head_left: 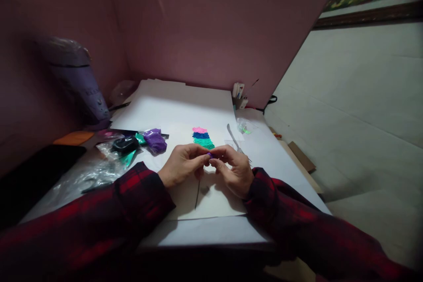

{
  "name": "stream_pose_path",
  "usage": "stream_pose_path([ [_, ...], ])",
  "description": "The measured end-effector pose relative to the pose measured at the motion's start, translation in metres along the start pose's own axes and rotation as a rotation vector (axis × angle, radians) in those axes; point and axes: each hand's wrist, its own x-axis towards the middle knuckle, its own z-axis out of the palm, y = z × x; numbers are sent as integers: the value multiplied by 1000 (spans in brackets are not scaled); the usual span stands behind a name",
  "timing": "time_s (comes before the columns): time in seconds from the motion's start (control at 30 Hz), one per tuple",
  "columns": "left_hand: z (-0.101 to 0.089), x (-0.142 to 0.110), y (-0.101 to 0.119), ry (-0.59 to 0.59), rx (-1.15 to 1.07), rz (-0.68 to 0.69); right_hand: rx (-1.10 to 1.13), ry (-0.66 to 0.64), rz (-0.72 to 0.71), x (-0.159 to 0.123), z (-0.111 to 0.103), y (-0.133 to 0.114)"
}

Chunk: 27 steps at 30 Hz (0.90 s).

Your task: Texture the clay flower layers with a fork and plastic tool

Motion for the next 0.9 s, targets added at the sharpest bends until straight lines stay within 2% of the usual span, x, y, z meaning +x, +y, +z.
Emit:
stream_pose_path([
  [0.37,-1,2,-4,89,42,71,-108,33,-147,4,1,3],
  [0.53,-3,1,-4,118,43,79,-103,88,-170,3,-1,8],
  [0.73,-3,1,-4,17,49,50,-192,38,-273,5,-4,7],
  [0.9,-3,3,-6,21,70,63,-236,18,-308,8,-5,6],
])
